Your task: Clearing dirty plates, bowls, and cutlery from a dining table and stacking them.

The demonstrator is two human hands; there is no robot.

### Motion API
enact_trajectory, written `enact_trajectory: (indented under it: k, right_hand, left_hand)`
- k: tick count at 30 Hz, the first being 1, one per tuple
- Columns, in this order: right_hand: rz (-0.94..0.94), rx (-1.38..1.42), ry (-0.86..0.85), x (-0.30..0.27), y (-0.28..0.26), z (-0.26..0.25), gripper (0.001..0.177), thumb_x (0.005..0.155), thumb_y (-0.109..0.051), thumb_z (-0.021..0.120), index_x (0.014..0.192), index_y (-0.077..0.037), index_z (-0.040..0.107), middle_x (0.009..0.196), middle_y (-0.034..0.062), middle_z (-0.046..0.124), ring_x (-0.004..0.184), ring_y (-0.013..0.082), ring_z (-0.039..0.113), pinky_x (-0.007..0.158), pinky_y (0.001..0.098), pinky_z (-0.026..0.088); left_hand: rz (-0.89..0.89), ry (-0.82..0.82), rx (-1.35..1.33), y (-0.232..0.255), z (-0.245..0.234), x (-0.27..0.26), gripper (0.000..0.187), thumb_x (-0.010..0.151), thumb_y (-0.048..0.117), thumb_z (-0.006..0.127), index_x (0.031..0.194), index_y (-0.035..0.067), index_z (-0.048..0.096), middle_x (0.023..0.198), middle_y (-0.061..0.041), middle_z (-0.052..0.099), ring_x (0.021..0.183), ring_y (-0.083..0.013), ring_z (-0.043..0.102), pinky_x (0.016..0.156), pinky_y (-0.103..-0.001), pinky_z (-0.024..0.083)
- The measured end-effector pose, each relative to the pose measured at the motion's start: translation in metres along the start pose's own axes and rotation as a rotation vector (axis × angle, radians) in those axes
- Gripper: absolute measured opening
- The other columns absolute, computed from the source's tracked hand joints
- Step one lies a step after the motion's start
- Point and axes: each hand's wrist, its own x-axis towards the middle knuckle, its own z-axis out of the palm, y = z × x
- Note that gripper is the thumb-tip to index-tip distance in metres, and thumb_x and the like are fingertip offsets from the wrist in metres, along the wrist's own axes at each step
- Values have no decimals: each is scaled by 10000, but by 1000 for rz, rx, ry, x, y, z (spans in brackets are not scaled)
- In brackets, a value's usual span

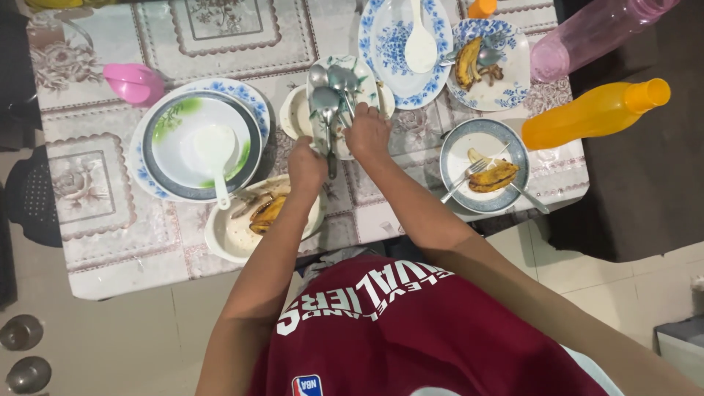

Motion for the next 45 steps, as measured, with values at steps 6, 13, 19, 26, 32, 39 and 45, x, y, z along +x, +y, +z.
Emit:
enact_trajectory:
  k: [6, 13, 19, 26, 32, 39, 45]
  right_hand:
    - [-67, -13, -19, 10, 5, 5, 332, 801, -61, 698, 1091, -11, 544, 1024, 227, 707, 975, 422, 692, 942, 563, 433]
    - [-123, -41, -3, 13, 14, 14, 325, 785, -66, 710, 1055, -1, 541, 993, 247, 712, 967, 429, 690, 924, 540, 448]
    - [-123, 25, -42, 13, 16, 9, 356, 763, -56, 729, 1055, 6, 535, 954, 247, 715, 931, 419, 702, 864, 504, 515]
    - [73, 362, -59, -12, 24, -7, 339, 722, -171, 794, 998, -74, 621, 891, 153, 731, 865, 364, 716, 779, 457, 550]
    - [-91, 441, 28, -36, 0, -15, 322, 747, -155, 756, 1032, -84, 625, 874, 131, 734, 816, 341, 717, 761, 448, 546]
    - [-274, 570, -135, -57, -95, 13, 337, 730, -181, 782, 1015, -84, 631, 858, 134, 722, 800, 324, 716, 733, 433, 549]
    - [-279, 569, -205, -58, -157, 78, 323, 695, -175, 787, 976, -86, 655, 889, 133, 738, 843, 337, 718, 775, 439, 555]
  left_hand:
    - [-81, -31, 82, 9, 7, -2, 187, 796, 138, 756, 926, 19, 691, 900, -233, 717, 902, -427, 687, 822, -506, 540]
    - [-239, -72, 48, -4, 33, -10, 282, 779, 216, 811, 915, 19, 662, 878, -232, 726, 885, -420, 701, 823, -471, 549]
    - [-426, -131, -79, 22, 28, -16, 224, 791, 128, 768, 969, 6, 708, 864, -184, 738, 800, -332, 738, 731, -402, 576]
    - [-472, -188, -800, 12, 41, -46, 350, 880, -24, 652, 1226, -41, 704, 882, -74, 684, 697, -142, 620, 598, -303, 525]
    - [-585, -91, -1008, 18, -35, -87, 334, 913, -23, 612, 1241, -29, 672, 846, -68, 668, 620, -140, 588, 561, -304, 530]
    - [-296, 390, -225, -2, -146, -94, 322, 964, 23, 619, 1274, -36, 683, 879, -134, 714, 725, -182, 647, 678, -319, 531]
    - [-226, 509, -41, -61, -164, -81, 290, 915, 9, 651, 1196, -40, 697, 989, -220, 741, 885, -316, 725, 805, -398, 552]
